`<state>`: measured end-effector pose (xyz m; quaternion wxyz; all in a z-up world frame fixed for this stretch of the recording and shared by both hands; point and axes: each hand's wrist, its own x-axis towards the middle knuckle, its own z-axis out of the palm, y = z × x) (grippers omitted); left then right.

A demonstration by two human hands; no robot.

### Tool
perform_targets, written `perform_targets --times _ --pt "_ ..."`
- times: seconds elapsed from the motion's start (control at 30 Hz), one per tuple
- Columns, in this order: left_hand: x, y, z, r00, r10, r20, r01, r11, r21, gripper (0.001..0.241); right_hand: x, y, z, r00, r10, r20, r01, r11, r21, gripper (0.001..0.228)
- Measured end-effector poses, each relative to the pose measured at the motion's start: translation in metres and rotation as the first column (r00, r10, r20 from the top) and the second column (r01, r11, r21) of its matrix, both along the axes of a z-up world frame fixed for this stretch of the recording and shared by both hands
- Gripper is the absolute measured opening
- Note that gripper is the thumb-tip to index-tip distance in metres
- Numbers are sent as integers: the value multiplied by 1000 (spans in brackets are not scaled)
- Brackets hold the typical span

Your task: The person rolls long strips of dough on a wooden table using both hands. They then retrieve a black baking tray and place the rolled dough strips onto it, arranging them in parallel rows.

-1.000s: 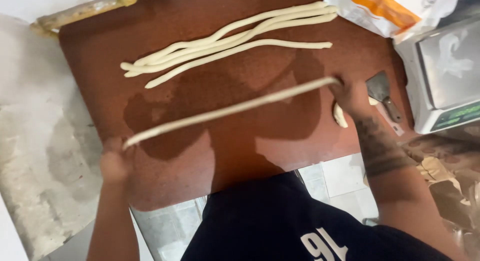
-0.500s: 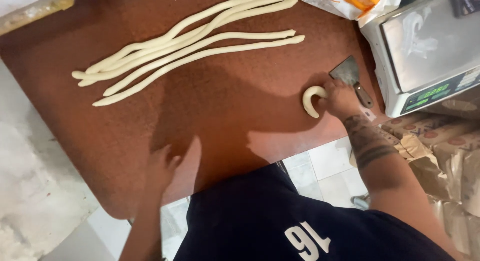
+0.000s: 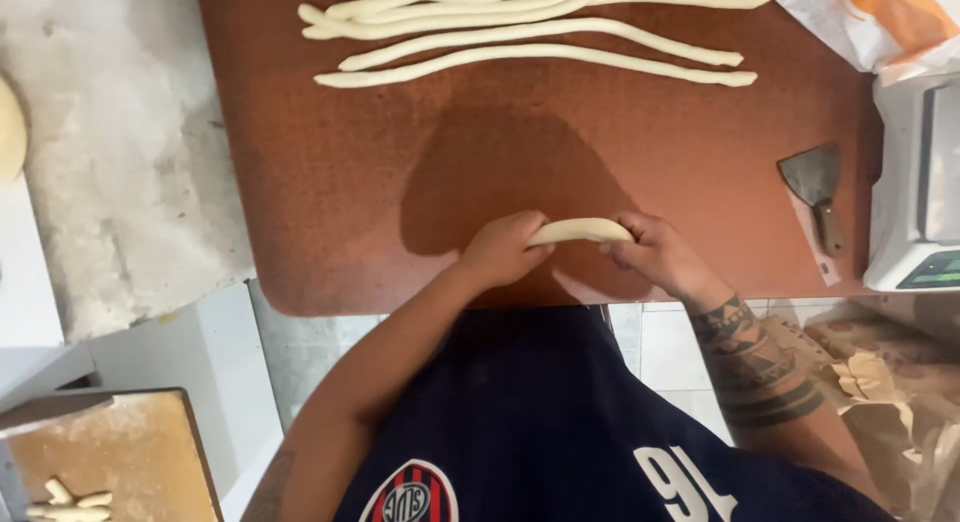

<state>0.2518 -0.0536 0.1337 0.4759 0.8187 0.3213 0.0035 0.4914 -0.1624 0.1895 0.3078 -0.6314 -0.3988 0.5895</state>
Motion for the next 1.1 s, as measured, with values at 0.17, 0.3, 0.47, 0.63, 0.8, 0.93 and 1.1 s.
perform_targets --times 0.17,0.3,0.47,0.63,0.8,0.93,1.1 --pt "-67 9 52 958 -160 -236 156 987 -36 34 -36 -3 3 781 387 490 -335 922 -194 33" --pt "-116 4 21 942 -143 -303 192 972 138 33 -82 5 16 467 578 669 -509 795 -331 42" --pt "-159 0 -31 917 -102 -386 229 926 299 27 -95 -2 -16 344 606 718 -583 737 -342 40" --pt "-200 14 -43 910 -118 -398 232 940 251 29 -74 -20 -112 140 534 834 -530 752 -392 49" --pt "-221 12 -74 932 -95 -350 200 940 278 29 -72 -20 -145 317 496 808 -512 807 -294 36" --pt "-224 6 -92 951 -12 -308 137 911 389 31 -74 -32 -181 169 436 884 -492 815 -308 34" --pt "-209 -17 -79 923 214 -321 -7 841 542 62 -85 -54 -210 168 314 934 -372 898 -235 64"
